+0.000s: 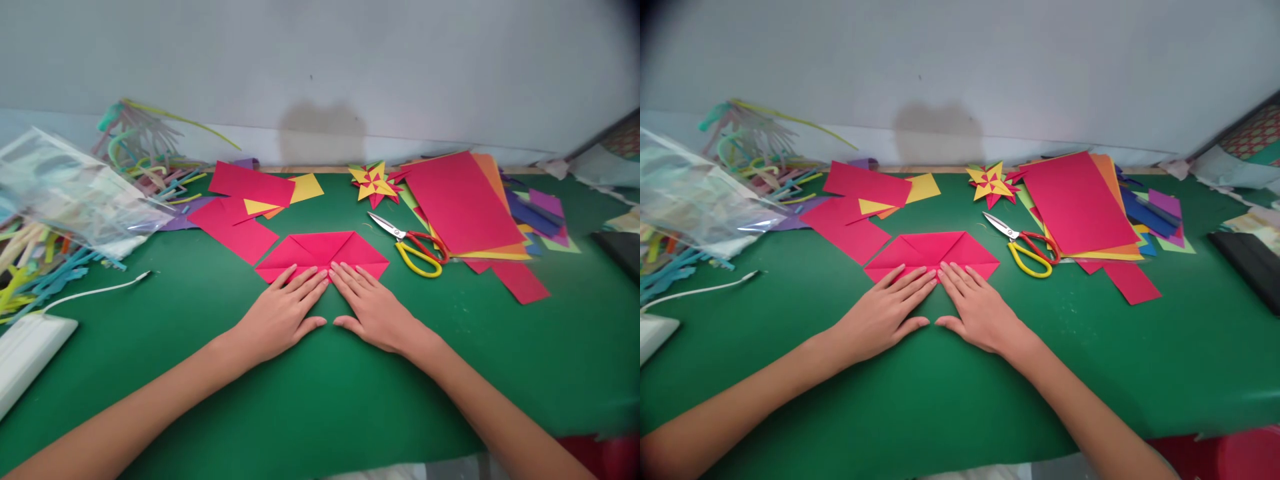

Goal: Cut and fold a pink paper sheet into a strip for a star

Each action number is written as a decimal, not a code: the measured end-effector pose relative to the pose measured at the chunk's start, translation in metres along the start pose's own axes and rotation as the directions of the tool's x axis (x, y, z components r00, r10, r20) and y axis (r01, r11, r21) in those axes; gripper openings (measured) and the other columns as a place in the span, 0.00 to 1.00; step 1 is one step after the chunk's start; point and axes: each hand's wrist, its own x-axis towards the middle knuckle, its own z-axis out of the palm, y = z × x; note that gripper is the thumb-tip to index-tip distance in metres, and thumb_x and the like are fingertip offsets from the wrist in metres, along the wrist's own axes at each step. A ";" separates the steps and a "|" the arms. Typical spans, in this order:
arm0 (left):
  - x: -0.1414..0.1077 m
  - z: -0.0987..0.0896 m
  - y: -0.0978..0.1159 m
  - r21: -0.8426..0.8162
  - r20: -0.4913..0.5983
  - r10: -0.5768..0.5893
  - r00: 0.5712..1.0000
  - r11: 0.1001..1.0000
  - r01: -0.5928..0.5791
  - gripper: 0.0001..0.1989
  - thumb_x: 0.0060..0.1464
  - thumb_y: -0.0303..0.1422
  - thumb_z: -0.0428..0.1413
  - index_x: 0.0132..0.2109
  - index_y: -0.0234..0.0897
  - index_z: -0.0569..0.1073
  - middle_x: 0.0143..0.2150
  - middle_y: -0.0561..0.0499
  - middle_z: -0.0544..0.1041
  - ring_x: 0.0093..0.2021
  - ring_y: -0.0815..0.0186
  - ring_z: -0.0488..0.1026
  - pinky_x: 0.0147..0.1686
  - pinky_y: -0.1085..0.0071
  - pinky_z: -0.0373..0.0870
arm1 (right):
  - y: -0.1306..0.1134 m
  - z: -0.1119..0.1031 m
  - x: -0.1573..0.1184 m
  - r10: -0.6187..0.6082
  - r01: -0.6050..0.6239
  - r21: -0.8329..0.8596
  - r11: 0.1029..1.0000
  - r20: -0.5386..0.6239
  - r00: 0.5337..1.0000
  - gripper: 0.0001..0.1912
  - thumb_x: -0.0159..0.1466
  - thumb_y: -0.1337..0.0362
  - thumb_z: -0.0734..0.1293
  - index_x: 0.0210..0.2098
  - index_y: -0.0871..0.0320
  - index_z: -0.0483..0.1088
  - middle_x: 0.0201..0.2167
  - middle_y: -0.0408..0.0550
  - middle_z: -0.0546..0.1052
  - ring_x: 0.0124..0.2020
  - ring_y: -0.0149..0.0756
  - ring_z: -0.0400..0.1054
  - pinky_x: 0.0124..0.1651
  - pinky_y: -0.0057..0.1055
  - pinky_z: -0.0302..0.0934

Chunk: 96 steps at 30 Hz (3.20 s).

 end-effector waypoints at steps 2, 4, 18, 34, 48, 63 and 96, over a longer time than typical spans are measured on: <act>-0.002 -0.001 0.001 -0.003 0.000 -0.008 1.000 1.000 0.008 0.35 0.75 0.50 0.45 0.78 0.35 0.55 0.79 0.46 0.56 0.79 0.55 0.54 0.78 0.53 0.42 | 0.001 0.001 0.000 0.000 0.000 0.003 1.000 -0.005 1.000 0.48 0.75 0.44 0.61 0.80 0.58 0.33 0.80 0.55 0.47 0.80 0.48 0.41 0.79 0.52 0.48; -0.006 -0.002 0.002 -0.008 -0.003 -0.015 1.000 1.000 0.015 0.35 0.75 0.49 0.45 0.78 0.35 0.55 0.79 0.45 0.57 0.79 0.56 0.54 0.78 0.53 0.43 | 0.001 0.001 -0.001 0.001 -0.001 0.005 1.000 -0.005 1.000 0.47 0.75 0.44 0.61 0.80 0.58 0.33 0.80 0.55 0.47 0.80 0.47 0.41 0.79 0.52 0.48; -0.057 -0.014 0.000 0.036 0.002 -0.110 0.994 0.993 0.110 0.30 0.74 0.47 0.48 0.74 0.34 0.64 0.77 0.44 0.61 0.74 0.55 0.63 0.75 0.54 0.53 | 0.002 0.001 -0.001 0.003 -0.003 -0.002 1.000 0.003 1.000 0.45 0.76 0.45 0.60 0.80 0.58 0.34 0.80 0.54 0.48 0.80 0.47 0.42 0.78 0.52 0.48; -0.010 -0.033 0.011 -0.014 -0.065 -0.028 0.997 1.000 0.027 0.23 0.75 0.40 0.47 0.68 0.31 0.71 0.68 0.39 0.74 0.67 0.51 0.71 0.66 0.53 0.66 | 0.002 0.001 -0.001 -0.005 0.005 -0.017 1.000 0.000 1.000 0.45 0.76 0.45 0.59 0.80 0.60 0.37 0.80 0.54 0.47 0.80 0.47 0.41 0.78 0.53 0.48; -0.026 -0.008 -0.002 -0.008 0.064 -0.018 0.998 1.000 0.018 0.34 0.76 0.47 0.45 0.78 0.30 0.54 0.80 0.39 0.53 0.79 0.54 0.52 0.76 0.57 0.53 | 0.002 0.002 -0.002 -0.003 0.003 -0.004 1.000 -0.009 1.000 0.45 0.76 0.46 0.60 0.80 0.57 0.33 0.80 0.55 0.48 0.80 0.49 0.42 0.78 0.54 0.49; -0.075 -0.035 -0.028 0.031 0.064 -0.044 0.997 0.999 0.042 0.33 0.75 0.47 0.47 0.78 0.38 0.55 0.77 0.44 0.61 0.74 0.58 0.65 0.73 0.61 0.59 | 0.001 0.000 -0.001 0.005 -0.005 0.000 1.000 0.000 1.000 0.46 0.76 0.45 0.60 0.80 0.56 0.32 0.80 0.53 0.48 0.80 0.47 0.42 0.78 0.53 0.50; 0.008 -0.012 -0.025 0.050 0.022 0.153 0.988 0.987 -0.154 0.33 0.73 0.51 0.48 0.73 0.35 0.64 0.64 0.37 0.73 0.61 0.48 0.70 0.59 0.54 0.66 | 0.000 -0.007 -0.004 -0.071 0.063 -0.145 0.987 -0.056 0.996 0.41 0.75 0.46 0.61 0.78 0.65 0.50 0.80 0.55 0.48 0.80 0.58 0.42 0.77 0.60 0.48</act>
